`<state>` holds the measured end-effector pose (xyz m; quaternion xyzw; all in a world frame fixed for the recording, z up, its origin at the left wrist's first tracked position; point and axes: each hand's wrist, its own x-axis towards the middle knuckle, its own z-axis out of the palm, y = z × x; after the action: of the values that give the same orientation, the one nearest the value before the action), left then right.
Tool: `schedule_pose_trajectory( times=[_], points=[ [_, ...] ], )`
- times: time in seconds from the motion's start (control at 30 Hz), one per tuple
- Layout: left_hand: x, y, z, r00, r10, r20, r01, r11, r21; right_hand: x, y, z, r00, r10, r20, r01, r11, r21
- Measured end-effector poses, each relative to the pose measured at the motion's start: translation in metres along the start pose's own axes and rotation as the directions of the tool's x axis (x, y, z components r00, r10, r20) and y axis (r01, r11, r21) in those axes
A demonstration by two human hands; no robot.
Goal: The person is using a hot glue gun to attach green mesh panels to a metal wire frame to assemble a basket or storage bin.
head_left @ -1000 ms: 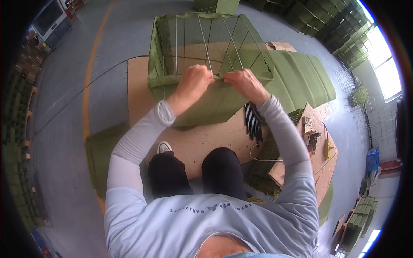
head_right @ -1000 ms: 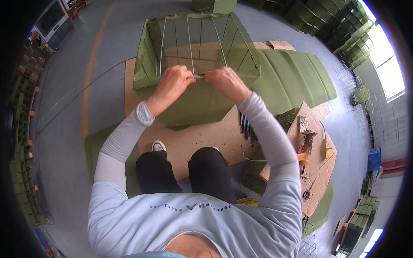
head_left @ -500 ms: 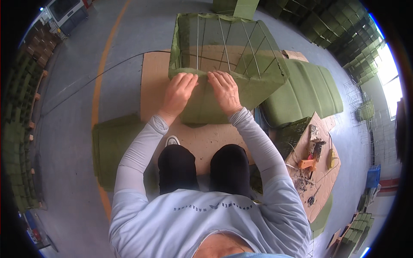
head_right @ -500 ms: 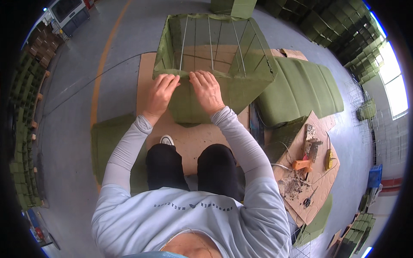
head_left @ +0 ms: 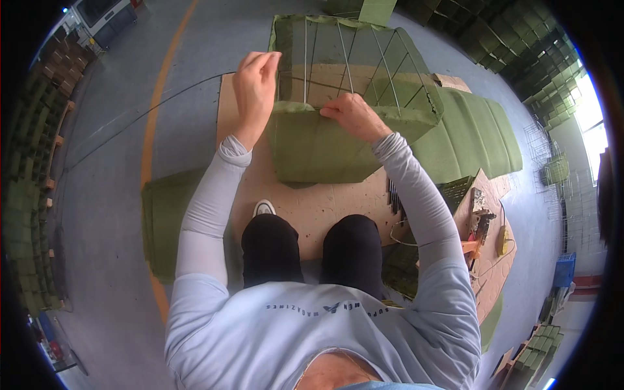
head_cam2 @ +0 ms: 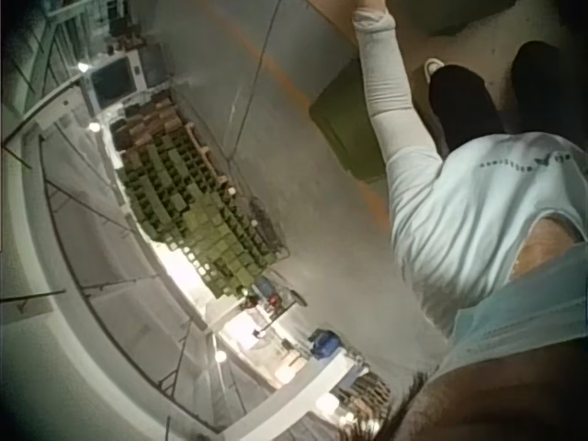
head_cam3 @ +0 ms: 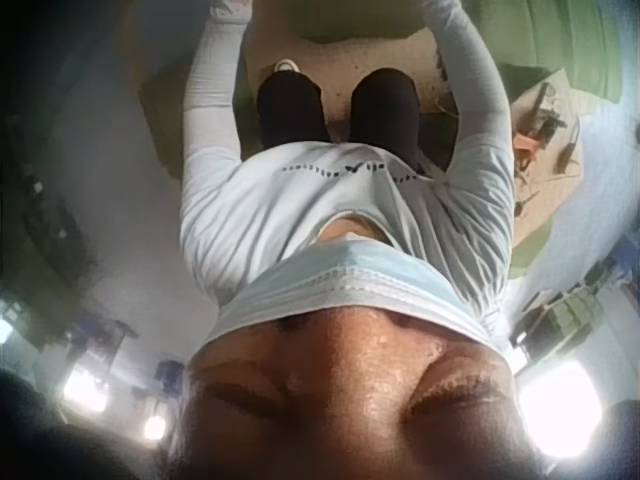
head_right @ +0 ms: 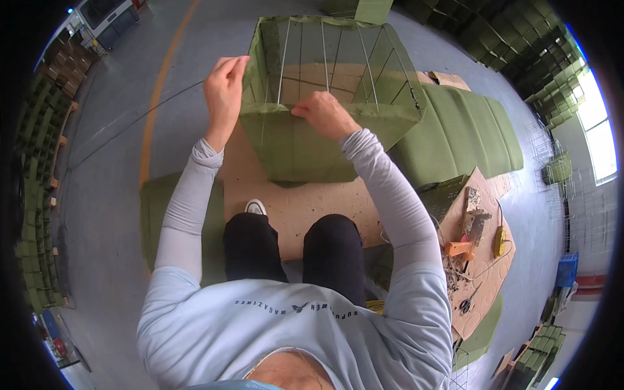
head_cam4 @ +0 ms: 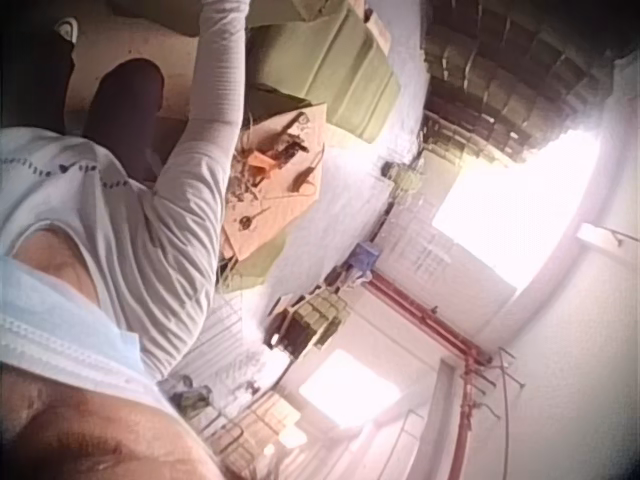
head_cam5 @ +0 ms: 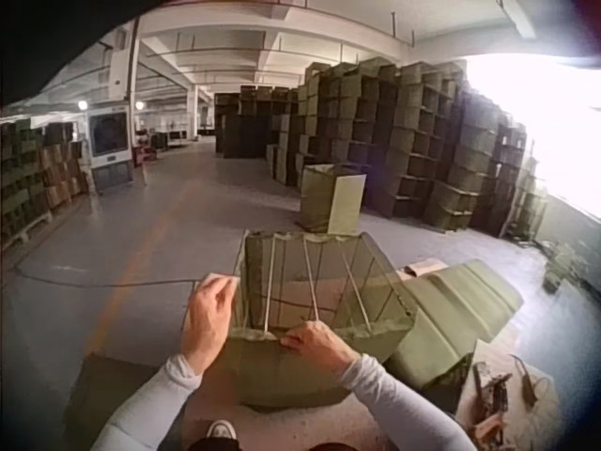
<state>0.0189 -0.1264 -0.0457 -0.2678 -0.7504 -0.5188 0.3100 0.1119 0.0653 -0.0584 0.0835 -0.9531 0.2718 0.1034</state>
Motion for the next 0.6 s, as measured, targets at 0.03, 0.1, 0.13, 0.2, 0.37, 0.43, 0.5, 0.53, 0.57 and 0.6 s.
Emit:
schedule_pose_trajectory(
  times=[0.03,0.1,0.13,0.2,0.37,0.43,0.5,0.53,0.57,0.6],
  points=[
    [-0.010,0.004,-0.008,0.979,0.192,0.071,-0.199,0.975,0.102,-0.002,-0.001,0.000,0.997,0.057,0.048,-0.058,0.998,0.017],
    [-0.037,0.007,-0.019,0.903,0.413,0.116,-0.428,0.886,0.176,-0.012,-0.006,0.016,0.974,-0.137,-0.183,0.130,0.990,-0.052],
    [-0.049,0.006,-0.021,0.867,0.462,0.188,-0.493,0.852,0.179,-0.015,-0.007,0.026,0.855,-0.328,-0.402,0.283,0.944,-0.170],
    [-0.061,-0.002,-0.019,0.828,0.506,0.242,-0.552,0.813,0.188,-0.022,-0.009,0.053,0.819,-0.417,-0.395,0.303,0.897,-0.321],
    [-0.054,-0.016,-0.011,0.759,0.419,0.499,-0.572,0.796,0.201,-0.011,0.002,0.078,0.777,-0.377,-0.504,0.242,0.918,-0.313],
    [-0.053,-0.007,-0.009,0.761,0.393,0.516,-0.544,0.820,0.177,-0.015,0.007,0.067,0.789,-0.399,-0.467,0.295,0.913,-0.281],
    [-0.060,0.009,-0.003,0.757,0.366,0.541,-0.510,0.849,0.139,-0.027,0.010,0.050,0.819,-0.375,-0.434,0.319,0.927,-0.198],
    [-0.068,0.018,0.002,0.723,0.374,0.581,-0.539,0.831,0.137,-0.038,0.013,0.039,0.824,-0.382,-0.418,0.337,0.924,-0.181],
    [-0.076,0.029,0.009,0.701,0.335,0.629,-0.550,0.816,0.178,-0.046,0.015,0.029,0.838,-0.369,-0.401,0.342,0.929,-0.140],
    [-0.082,0.037,0.014,0.679,0.351,0.645,-0.582,0.793,0.182,-0.052,0.017,0.022,0.816,-0.412,-0.406,0.404,0.908,-0.108]
  ],
)
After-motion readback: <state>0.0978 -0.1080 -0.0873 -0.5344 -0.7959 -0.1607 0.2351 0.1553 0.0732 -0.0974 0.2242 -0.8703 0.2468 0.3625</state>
